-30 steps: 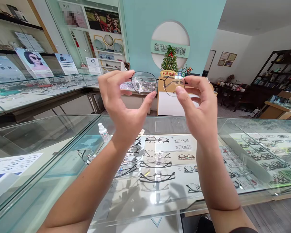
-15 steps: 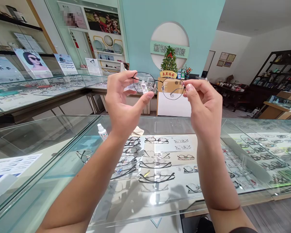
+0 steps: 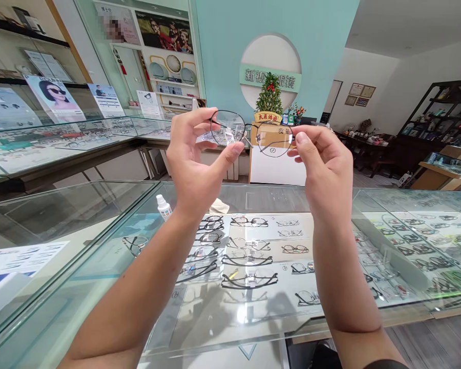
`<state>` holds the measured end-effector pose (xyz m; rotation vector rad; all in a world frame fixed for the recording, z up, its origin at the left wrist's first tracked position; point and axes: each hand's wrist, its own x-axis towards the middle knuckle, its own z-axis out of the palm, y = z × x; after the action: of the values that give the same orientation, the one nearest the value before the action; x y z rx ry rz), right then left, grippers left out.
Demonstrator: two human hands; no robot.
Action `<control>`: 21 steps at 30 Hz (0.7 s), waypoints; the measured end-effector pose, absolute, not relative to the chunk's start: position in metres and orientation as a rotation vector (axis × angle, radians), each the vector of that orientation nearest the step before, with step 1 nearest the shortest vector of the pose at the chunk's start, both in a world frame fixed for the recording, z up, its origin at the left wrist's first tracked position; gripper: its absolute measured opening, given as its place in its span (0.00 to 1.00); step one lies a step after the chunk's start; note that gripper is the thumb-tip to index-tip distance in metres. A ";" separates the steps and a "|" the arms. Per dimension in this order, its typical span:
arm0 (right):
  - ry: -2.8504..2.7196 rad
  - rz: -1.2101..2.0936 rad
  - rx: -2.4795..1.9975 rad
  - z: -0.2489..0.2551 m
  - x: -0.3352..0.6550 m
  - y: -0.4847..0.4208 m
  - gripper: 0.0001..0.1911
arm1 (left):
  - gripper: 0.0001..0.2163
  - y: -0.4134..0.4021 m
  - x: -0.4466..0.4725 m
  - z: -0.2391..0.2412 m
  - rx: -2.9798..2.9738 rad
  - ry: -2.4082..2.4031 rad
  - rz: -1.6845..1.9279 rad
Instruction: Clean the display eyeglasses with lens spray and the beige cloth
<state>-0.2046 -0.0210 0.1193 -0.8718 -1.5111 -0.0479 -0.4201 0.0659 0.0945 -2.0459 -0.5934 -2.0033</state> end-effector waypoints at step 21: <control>-1.581 -0.047 -0.867 0.119 -0.205 -0.025 0.18 | 0.33 0.079 -0.422 0.089 -2.154 -0.584 -1.980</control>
<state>-0.2054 -0.0249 0.1189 -0.8670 -1.5810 -0.0472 -0.4224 0.0789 0.0895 -2.1535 -0.5835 -1.9801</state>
